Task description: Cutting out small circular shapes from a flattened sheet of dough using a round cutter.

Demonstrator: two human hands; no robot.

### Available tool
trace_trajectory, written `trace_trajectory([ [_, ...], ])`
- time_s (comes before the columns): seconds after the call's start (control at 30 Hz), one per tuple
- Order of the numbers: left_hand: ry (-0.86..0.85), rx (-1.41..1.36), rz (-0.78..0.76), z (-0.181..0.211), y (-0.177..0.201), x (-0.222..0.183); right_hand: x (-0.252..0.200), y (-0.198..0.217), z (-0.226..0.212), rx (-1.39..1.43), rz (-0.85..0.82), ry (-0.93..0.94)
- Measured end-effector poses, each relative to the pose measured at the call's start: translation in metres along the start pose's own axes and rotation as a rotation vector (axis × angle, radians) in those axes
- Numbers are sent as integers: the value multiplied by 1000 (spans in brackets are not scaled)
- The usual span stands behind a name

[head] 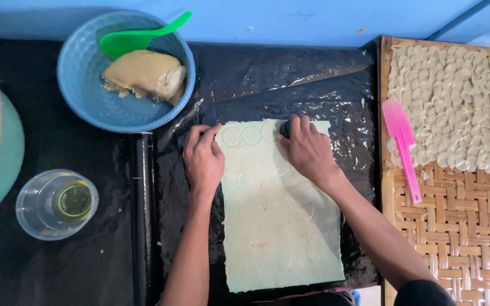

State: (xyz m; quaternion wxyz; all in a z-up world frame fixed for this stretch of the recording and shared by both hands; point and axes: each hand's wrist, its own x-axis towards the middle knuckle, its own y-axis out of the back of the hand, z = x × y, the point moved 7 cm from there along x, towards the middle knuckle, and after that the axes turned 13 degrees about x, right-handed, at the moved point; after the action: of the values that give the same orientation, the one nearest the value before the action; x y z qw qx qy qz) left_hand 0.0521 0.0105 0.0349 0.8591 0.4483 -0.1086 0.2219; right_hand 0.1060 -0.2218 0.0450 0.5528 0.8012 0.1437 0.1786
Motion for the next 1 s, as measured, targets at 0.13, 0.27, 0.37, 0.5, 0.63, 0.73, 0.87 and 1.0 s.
trace_trajectory([
  [0.13,-18,1,20,-1,-3,-1,8,-14,8,-155,-206,-255],
  [0.27,-12,19,9,-1,-4,0,10,-2,4,-130,-57,26],
  [0.37,-10,33,4,-1,-4,-2,10,-1,-2,-127,-48,80],
  [0.5,-25,40,8,1,-5,0,6,-9,3,-125,-1,26],
  [0.63,-45,39,15,2,-3,-1,6,0,2,-68,-26,32],
  [0.73,-36,44,10,1,-3,-1,0,15,3,141,-20,-30],
  [0.87,-22,19,0,0,-4,-2,-21,42,19,289,83,-248],
  [1.0,-23,36,-3,0,-4,-1,-30,45,25,172,73,-205],
])
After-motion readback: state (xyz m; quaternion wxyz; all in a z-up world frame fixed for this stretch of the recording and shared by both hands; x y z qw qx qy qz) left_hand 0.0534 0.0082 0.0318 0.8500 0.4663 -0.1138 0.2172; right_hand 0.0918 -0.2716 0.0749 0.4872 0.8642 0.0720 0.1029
